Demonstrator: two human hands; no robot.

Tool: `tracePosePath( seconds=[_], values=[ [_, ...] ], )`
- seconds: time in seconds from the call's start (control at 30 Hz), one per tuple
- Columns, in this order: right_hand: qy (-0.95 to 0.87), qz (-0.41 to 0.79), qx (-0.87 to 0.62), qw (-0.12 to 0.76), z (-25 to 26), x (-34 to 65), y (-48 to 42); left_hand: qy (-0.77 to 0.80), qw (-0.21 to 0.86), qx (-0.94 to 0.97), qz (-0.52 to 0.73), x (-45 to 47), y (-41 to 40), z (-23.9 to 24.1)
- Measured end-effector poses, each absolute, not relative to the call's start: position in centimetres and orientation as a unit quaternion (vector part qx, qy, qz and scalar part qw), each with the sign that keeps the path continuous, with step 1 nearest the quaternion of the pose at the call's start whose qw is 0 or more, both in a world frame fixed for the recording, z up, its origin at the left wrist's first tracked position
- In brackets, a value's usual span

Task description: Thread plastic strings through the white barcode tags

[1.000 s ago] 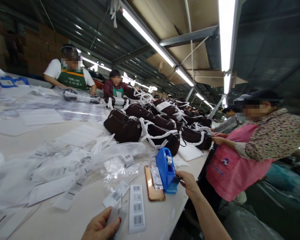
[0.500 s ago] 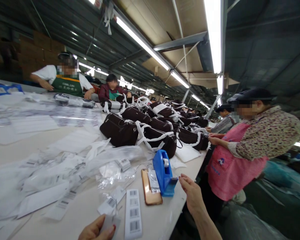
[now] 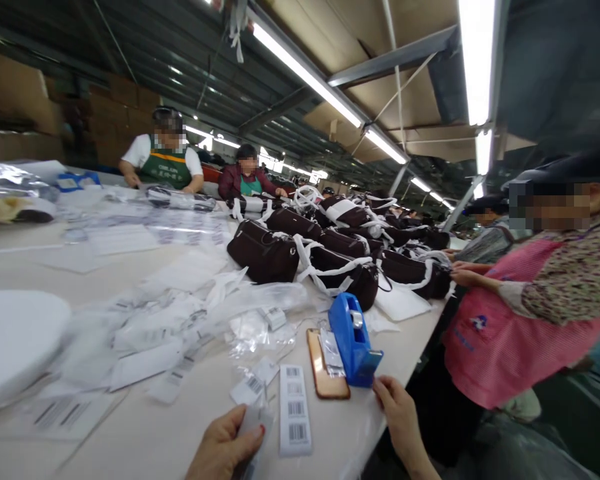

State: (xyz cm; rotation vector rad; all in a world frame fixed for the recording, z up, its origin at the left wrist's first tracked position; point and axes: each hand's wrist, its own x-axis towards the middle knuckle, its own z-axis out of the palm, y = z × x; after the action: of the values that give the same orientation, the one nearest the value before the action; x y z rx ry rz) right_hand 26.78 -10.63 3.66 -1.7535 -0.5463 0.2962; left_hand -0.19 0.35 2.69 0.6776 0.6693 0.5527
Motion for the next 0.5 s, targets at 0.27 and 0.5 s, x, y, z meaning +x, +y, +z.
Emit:
tracePosePath(
  seconds=[0.27,0.5],
  values=[
    [-0.485,0.346,-0.677,0.434,10.7,19.9,-11.9,0.261,0.886,0.340,0.178,-0.2,-1.2,5.9],
    [-0.628,0.405,-0.622,0.234,16.0,15.4,-10.1,0.210,0.883,0.399,0.132,-0.6,-2.1,7.4]
  ],
)
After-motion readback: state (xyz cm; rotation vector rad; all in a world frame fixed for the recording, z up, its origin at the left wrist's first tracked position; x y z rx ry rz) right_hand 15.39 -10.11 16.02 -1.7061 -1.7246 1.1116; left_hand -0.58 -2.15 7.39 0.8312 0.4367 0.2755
